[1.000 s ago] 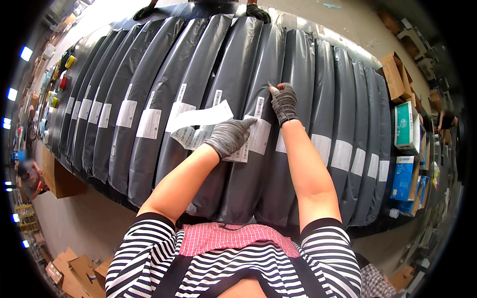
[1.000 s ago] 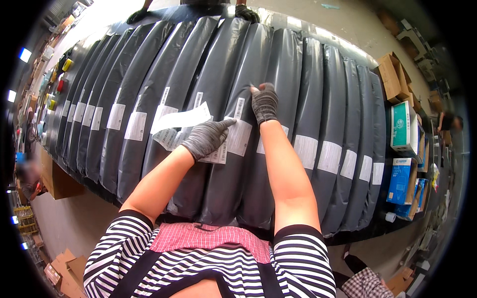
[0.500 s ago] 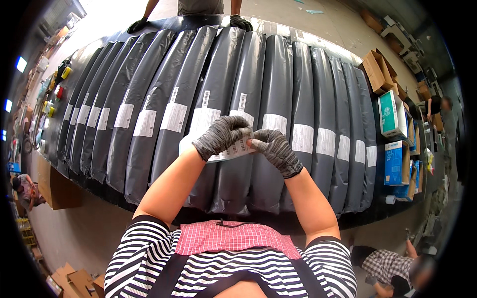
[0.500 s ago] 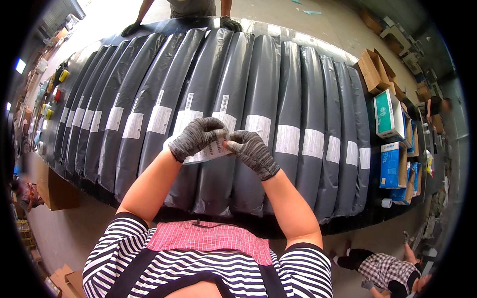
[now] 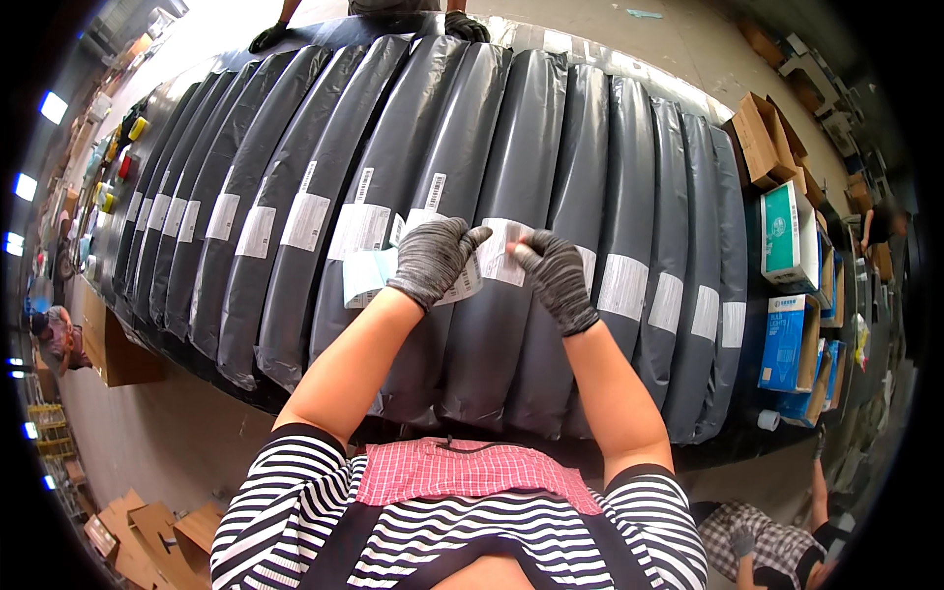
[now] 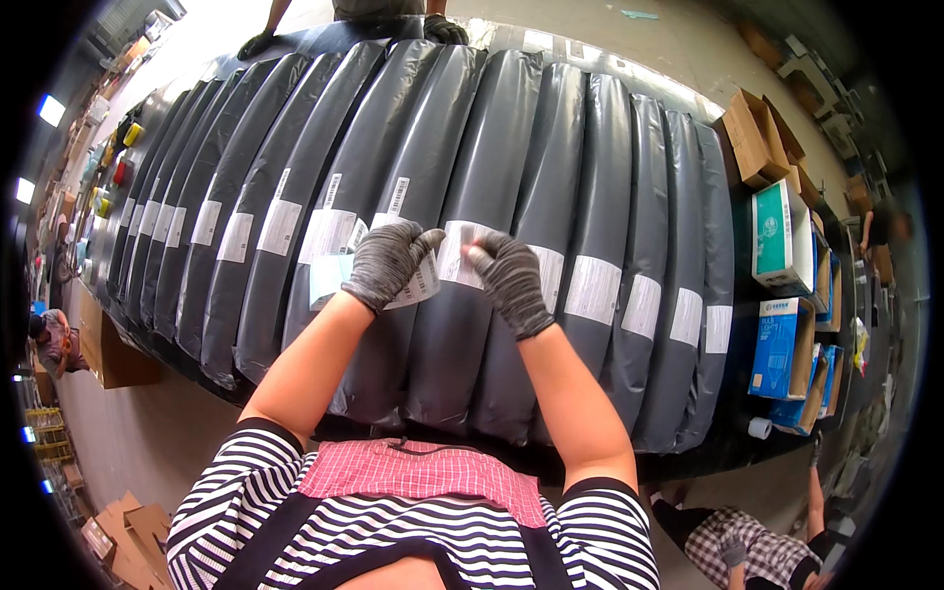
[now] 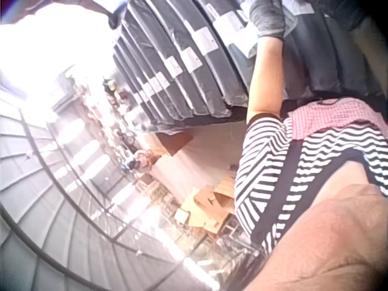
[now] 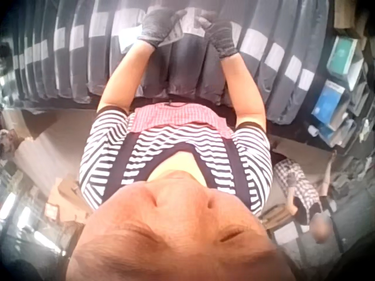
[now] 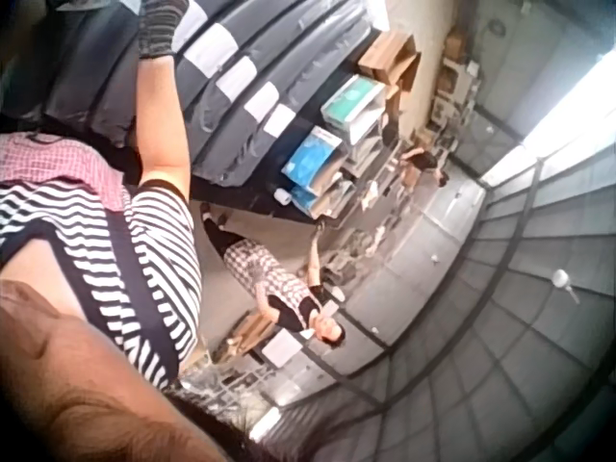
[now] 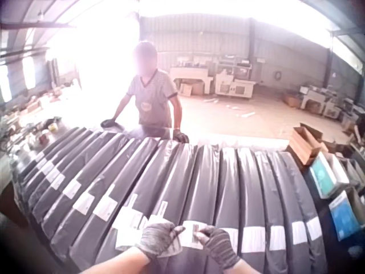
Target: The person applies labels to long rolls, places the rolls into large cardboard boxes, and then slides each roll into a plastic sleeve before returning them to the table.
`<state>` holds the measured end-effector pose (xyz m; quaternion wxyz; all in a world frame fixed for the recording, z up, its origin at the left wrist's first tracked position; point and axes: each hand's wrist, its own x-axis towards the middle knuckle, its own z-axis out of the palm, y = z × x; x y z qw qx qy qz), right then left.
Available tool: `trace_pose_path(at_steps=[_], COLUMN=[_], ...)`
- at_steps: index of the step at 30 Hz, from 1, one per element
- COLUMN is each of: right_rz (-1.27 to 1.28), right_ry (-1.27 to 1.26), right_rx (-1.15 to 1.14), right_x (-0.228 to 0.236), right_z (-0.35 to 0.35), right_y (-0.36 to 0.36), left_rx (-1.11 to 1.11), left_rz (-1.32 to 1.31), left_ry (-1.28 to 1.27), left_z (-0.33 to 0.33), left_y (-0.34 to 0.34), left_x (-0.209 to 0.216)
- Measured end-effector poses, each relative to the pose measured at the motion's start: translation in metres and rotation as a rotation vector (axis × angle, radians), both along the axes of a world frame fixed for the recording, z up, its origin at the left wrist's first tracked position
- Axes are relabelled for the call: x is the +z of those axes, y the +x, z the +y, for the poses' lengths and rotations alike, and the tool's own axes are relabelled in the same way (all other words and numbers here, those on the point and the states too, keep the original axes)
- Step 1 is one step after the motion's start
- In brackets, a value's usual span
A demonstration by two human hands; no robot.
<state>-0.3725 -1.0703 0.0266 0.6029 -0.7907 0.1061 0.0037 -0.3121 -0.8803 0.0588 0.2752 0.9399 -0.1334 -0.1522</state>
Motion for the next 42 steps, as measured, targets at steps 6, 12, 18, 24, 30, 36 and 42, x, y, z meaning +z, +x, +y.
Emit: trace_pose_path(at_steps=[6, 12, 18, 24, 30, 36, 42], right_rz=[-0.069, -0.070, -0.058, -0.079, -0.280, 0.159, 0.313], right_ry=[-0.012, -0.172, -0.232, -0.287, -0.681, -0.176, 0.433], right_rx=[-0.004, 0.068, 0.096, 0.148, 0.067, -0.201, 0.359], right_x=[-0.034, -0.055, -0.049, -0.043, -0.058, -0.047, 0.020], right_z=[-0.024, -0.022, -0.019, -0.019, -0.029, -0.053, -0.024], right_y=[0.067, 0.091, 0.094, 0.092, 0.115, 0.152, 0.030], left_rx=[-0.286, -0.290, -0.310, -0.345, -0.371, -0.278, 0.021], left_rz=[-0.127, -0.079, -0.109, 0.072, 0.020, -0.065, -0.124], left_ry=[0.022, 0.032, 0.000, 0.231, 0.240, -0.097, -0.631], left_z=[-0.016, -0.020, -0.017, -0.030, -0.030, -0.027, -0.023], left_y=[0.006, 0.007, 0.011, 0.016, 0.016, 0.021, 0.005], left_x=[-0.052, -0.047, -0.054, -0.027, -0.036, -0.053, -0.029])
